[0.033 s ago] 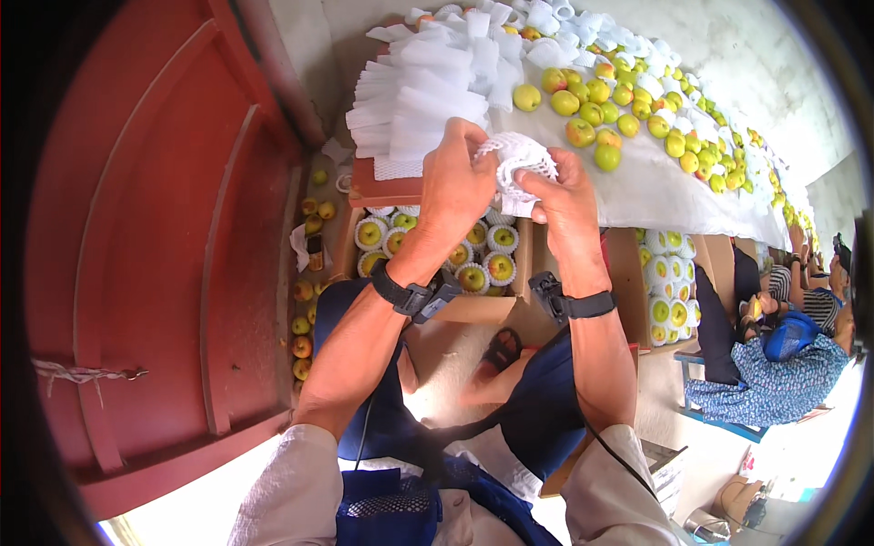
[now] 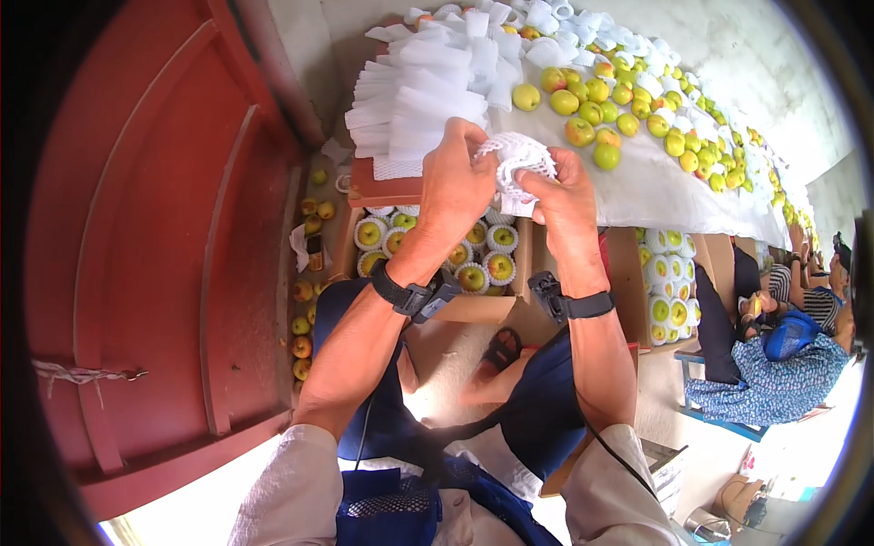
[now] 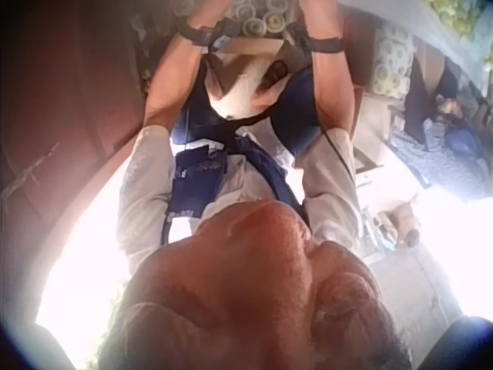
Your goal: The person is placing foam protection sleeves onto fruit and then arranging the sleeved fruit into cardboard boxes.
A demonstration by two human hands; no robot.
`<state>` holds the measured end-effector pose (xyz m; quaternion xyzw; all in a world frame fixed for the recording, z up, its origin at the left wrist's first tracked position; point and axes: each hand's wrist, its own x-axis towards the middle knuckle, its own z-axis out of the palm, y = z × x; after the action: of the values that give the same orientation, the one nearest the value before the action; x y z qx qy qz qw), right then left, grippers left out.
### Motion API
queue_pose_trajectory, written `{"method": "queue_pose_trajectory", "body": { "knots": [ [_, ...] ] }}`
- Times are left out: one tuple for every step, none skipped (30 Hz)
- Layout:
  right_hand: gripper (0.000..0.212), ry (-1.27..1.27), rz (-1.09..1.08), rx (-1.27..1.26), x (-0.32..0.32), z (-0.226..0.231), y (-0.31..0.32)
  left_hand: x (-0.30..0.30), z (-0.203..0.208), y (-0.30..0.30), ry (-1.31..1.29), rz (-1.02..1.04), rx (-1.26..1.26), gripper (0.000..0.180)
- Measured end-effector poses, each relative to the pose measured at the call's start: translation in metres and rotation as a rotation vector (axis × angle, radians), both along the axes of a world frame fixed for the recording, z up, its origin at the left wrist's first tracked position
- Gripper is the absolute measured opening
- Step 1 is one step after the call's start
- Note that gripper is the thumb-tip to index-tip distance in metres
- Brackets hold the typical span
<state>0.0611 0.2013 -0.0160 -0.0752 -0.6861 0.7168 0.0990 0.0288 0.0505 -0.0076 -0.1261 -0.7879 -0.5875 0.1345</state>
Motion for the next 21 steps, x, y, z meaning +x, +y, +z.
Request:
{"method": "queue_pose_trajectory", "body": {
  "knots": [
    [0.048,0.068,-0.053,0.052,-0.002,-0.005,0.0,0.0,0.0,0.002,0.0,-0.006,0.0,0.021],
    [0.046,0.135,-0.101,0.102,-0.003,-0.003,-0.005,0.001,0.0,0.002,-0.03,-0.014,-0.002,0.026],
    [0.046,0.136,-0.102,0.099,0.0,0.001,-0.007,0.001,0.0,0.002,-0.06,-0.024,-0.004,0.03],
    [0.043,0.058,-0.057,0.042,0.005,0.008,-0.007,-0.003,-0.003,0.001,-0.059,-0.026,-0.006,0.03],
    [0.041,-0.018,-0.014,-0.015,0.008,0.015,-0.007,-0.008,-0.003,-0.001,-0.197,-0.118,0.097,0.035],
    [0.041,-0.014,-0.02,-0.016,0.008,0.015,-0.004,-0.012,-0.003,-0.003,-0.335,-0.211,0.199,0.04],
    [0.04,-0.025,0.007,-0.101,0.007,0.014,0.0,-0.012,-0.003,-0.006,-0.332,-0.217,0.196,0.04],
    [0.038,-0.036,0.033,-0.185,0.007,0.013,0.004,-0.007,0.004,-0.007,-0.43,-0.299,0.312,0.042],
    [0.038,-0.033,0.027,-0.185,0.007,0.013,0.007,-0.005,0.009,-0.009,-0.529,-0.38,0.427,0.044],
    [0.037,-0.041,0.052,-0.238,0.008,0.013,0.01,-0.007,0.009,-0.01,-0.528,-0.386,0.424,0.044],
    [0.036,-0.049,0.082,-0.291,0.008,0.013,0.011,-0.01,0.007,-0.012,-0.618,-0.469,0.541,0.046],
    [0.036,-0.046,0.081,-0.293,0.008,0.014,0.011,-0.013,0.005,-0.013,-0.707,-0.551,0.659,0.049],
    [0.035,-0.056,0.116,-0.311,0.008,0.016,0.01,-0.015,0.0,-0.014,-0.705,-0.551,0.657,0.049],
    [0.034,-0.067,0.149,-0.328,0.009,0.017,0.011,-0.017,-0.003,-0.013,-0.66,-0.578,0.672,0.049],
    [0.034,-0.066,0.147,-0.328,0.009,0.018,0.01,-0.019,-0.006,-0.013,-0.614,-0.605,0.688,0.049],
    [0.033,-0.083,0.166,-0.32,0.01,0.019,0.009,-0.02,-0.009,-0.012,-0.613,-0.607,0.688,0.049],
    [0.033,-0.1,0.185,-0.312,0.012,0.02,0.009,-0.018,-0.008,-0.011,-0.574,-0.572,0.646,0.046],
    [0.033,-0.099,0.184,-0.312,0.012,0.02,0.009,-0.016,-0.007,-0.011,-0.533,-0.537,0.604,0.043],
    [0.034,-0.111,0.221,-0.32,0.013,0.02,0.01,-0.015,-0.005,-0.011,-0.532,-0.538,0.604,0.043],
    [0.036,-0.121,0.26,-0.327,0.013,0.021,0.011,-0.015,-0.003,-0.01,-0.539,-0.527,0.617,0.041],
    [0.036,-0.119,0.26,-0.324,0.014,0.022,0.013,-0.015,-0.002,-0.01,-0.545,-0.516,0.63,0.04]
  ]
}}
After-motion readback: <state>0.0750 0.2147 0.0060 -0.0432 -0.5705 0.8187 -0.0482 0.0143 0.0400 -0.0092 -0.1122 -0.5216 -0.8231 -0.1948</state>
